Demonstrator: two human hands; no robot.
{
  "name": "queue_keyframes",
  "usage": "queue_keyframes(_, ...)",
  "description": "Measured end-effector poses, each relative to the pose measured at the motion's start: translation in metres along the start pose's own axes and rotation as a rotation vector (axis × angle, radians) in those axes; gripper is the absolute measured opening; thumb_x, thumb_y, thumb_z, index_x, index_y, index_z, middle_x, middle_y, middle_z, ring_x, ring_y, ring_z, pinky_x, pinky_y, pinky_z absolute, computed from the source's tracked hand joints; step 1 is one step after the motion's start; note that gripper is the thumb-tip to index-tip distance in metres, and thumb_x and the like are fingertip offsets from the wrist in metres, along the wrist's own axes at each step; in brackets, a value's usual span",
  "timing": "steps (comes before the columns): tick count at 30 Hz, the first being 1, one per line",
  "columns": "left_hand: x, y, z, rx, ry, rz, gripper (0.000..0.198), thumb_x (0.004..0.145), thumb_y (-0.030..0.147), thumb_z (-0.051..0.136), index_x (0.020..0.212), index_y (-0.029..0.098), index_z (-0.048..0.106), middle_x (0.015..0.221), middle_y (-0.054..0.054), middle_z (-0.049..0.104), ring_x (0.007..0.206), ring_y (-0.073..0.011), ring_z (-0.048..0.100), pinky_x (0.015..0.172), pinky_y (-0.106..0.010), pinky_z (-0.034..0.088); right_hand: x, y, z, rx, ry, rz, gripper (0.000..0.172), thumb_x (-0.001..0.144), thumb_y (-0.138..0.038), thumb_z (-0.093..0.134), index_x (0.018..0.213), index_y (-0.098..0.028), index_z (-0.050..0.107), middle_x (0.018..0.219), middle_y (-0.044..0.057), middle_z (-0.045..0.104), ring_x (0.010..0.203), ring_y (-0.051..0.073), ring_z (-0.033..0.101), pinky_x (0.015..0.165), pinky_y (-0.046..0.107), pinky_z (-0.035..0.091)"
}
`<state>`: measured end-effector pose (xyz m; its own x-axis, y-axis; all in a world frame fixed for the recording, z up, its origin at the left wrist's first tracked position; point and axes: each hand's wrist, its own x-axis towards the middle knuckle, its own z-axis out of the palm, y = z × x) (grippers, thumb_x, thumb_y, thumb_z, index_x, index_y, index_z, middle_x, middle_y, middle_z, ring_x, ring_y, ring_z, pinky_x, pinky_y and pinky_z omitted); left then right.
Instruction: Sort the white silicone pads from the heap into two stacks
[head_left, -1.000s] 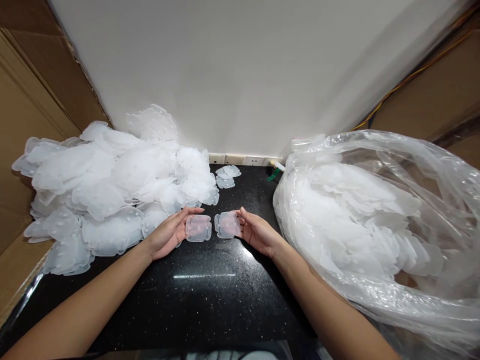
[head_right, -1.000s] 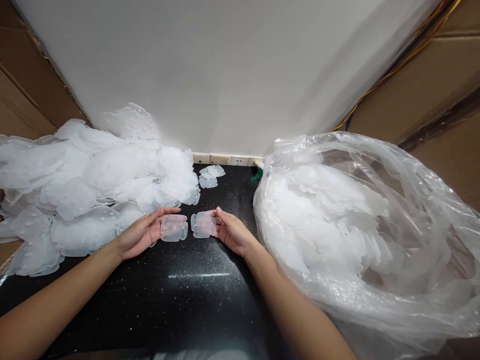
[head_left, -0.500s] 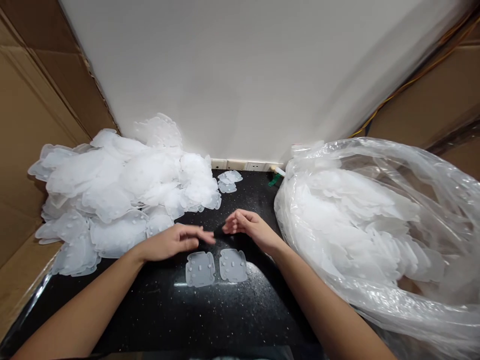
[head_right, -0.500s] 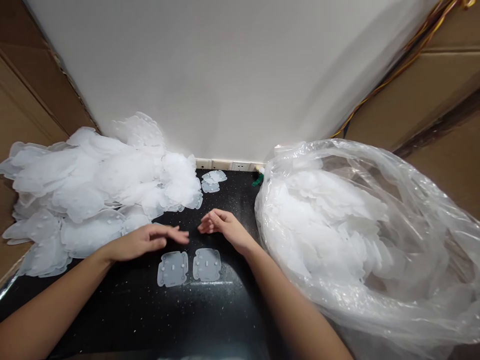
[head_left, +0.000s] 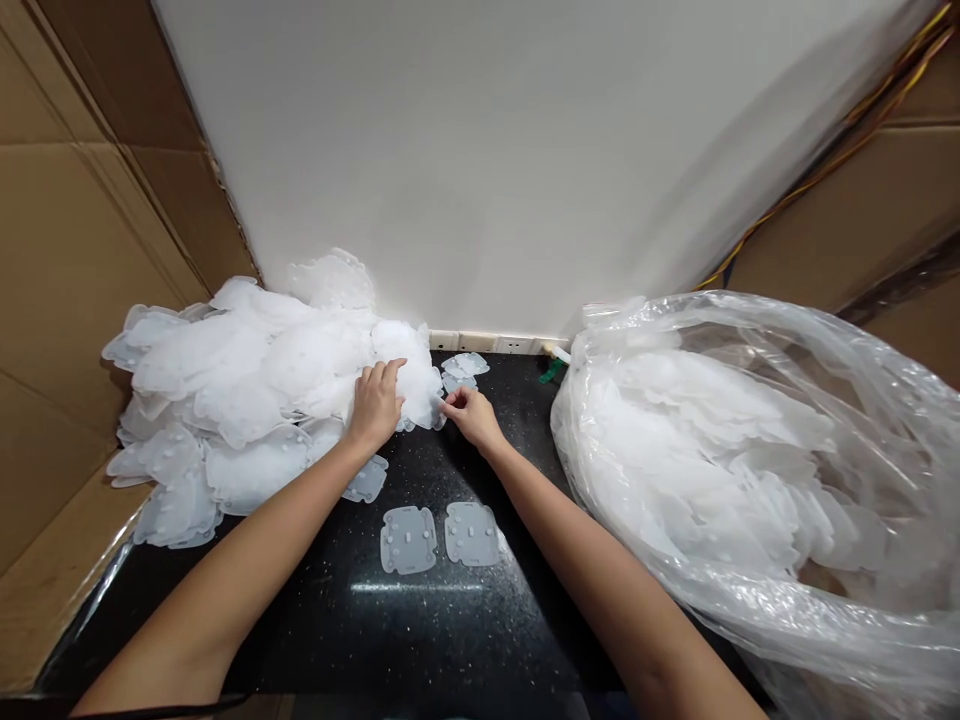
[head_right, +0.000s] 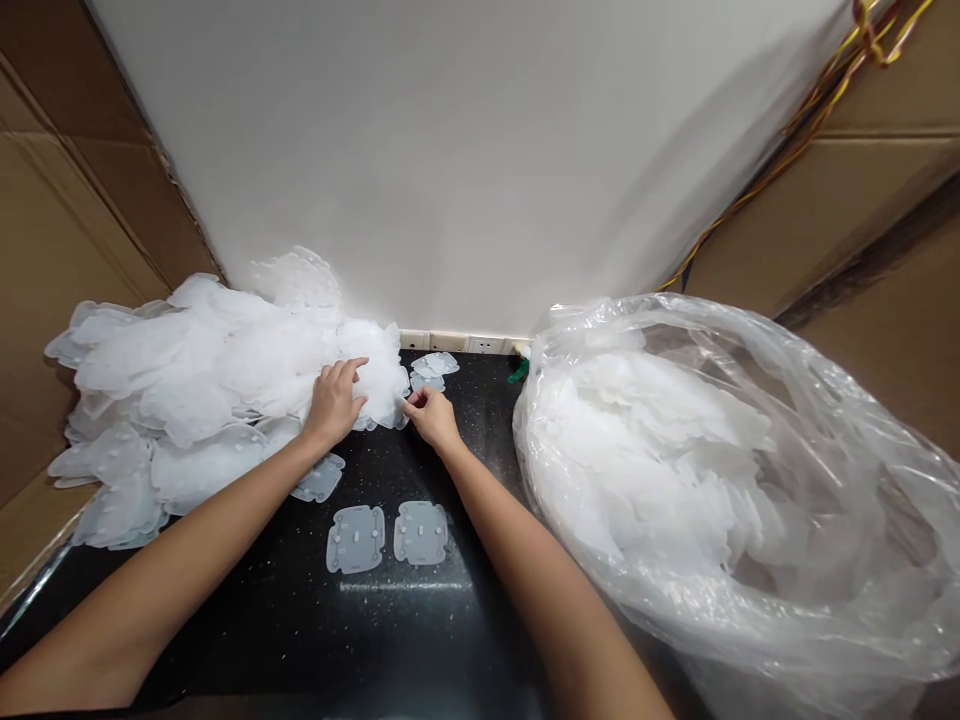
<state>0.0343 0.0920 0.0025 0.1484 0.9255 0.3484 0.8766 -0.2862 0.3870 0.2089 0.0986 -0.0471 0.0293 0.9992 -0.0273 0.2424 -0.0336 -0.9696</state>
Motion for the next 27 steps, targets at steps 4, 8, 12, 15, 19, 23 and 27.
queue_keyframes(4, -0.015, 0.009, -0.013, -0.03, -0.038, 0.054, 0.027, 0.078, 0.004, 0.056, 0.093, 0.019, 0.073, 0.091, -0.008, 0.066, 0.097, -0.0287, 0.056, 0.088, -0.041, 0.047, -0.019, 0.0, -0.02, 0.233, -0.079, 0.063, 0.023, 0.064, -0.035, 0.067, 0.068, -0.022, 0.049, 0.061, -0.005, 0.054, 0.059, 0.012, 0.05, 0.061, 0.025, 0.042)
queue_keyframes(8, -0.037, 0.01, -0.025, -0.27, -0.195, 0.046, 0.035, 0.072, 0.003, 0.045, 0.076, 0.023, 0.073, 0.106, -0.003, 0.07, 0.095, -0.0234, 0.063, 0.086, -0.036, 0.049, -0.045, 0.002, -0.036, 0.418, -0.164, 0.166, 0.027, 0.064, -0.037, 0.07, 0.079, -0.02, 0.057, 0.066, -0.003, 0.06, 0.057, 0.011, 0.054, 0.06, 0.026, 0.046)
queue_keyframes(12, -0.052, 0.006, -0.025, -0.68, -0.388, -0.145, 0.027, 0.067, 0.014, 0.045, 0.069, 0.021, 0.071, 0.108, -0.005, 0.071, 0.108, -0.026, 0.062, 0.095, -0.039, 0.046, -0.06, 0.006, -0.045, 0.562, -0.236, 0.251, 0.027, 0.068, -0.037, 0.075, 0.083, -0.018, 0.065, 0.074, 0.001, 0.066, 0.061, 0.011, 0.06, 0.065, 0.027, 0.051)
queue_keyframes(15, -0.056, 0.004, -0.022, -0.958, -0.444, -0.374, 0.02, 0.07, 0.026, 0.054, 0.08, 0.019, 0.07, 0.106, -0.009, 0.069, 0.105, -0.0279, 0.063, 0.087, -0.04, 0.051, -0.061, 0.009, -0.048, 0.717, -0.289, 0.335, 0.022, 0.079, -0.036, 0.071, 0.088, -0.016, 0.068, 0.08, 0.005, 0.071, 0.069, 0.014, 0.066, 0.072, 0.028, 0.054)
queue_keyframes(19, -0.057, 0.0, -0.019, -1.087, -0.417, -0.492, 0.039, 0.064, 0.034, 0.076, 0.1, 0.019, 0.067, 0.108, -0.007, 0.067, 0.103, -0.0255, 0.064, 0.086, -0.037, 0.051, -0.059, 0.013, -0.051, 0.802, -0.314, 0.393, 0.027, 0.092, -0.039, 0.058, 0.09, -0.014, 0.069, 0.082, 0.009, 0.074, 0.075, 0.017, 0.07, 0.077, 0.03, 0.055)
queue_keyframes(23, -0.057, -0.005, -0.015, -1.048, -0.485, -0.468, 0.05, 0.06, 0.029, 0.08, 0.107, 0.018, 0.066, 0.104, -0.007, 0.071, 0.097, -0.0231, 0.066, 0.086, -0.036, 0.05, -0.058, 0.014, -0.052, 0.797, -0.326, 0.386, 0.03, 0.095, -0.041, 0.054, 0.09, -0.015, 0.07, 0.084, 0.009, 0.075, 0.076, 0.017, 0.071, 0.077, 0.031, 0.055)
queue_keyframes(27, -0.058, -0.009, -0.01, -1.033, -0.496, -0.516, 0.047, 0.063, 0.027, 0.077, 0.108, 0.017, 0.068, 0.093, -0.005, 0.072, 0.083, -0.0196, 0.067, 0.075, -0.032, 0.05, -0.059, 0.014, -0.053, 0.768, -0.334, 0.379, 0.032, 0.093, -0.044, 0.055, 0.091, -0.016, 0.07, 0.087, 0.009, 0.075, 0.078, 0.017, 0.07, 0.081, 0.031, 0.055)
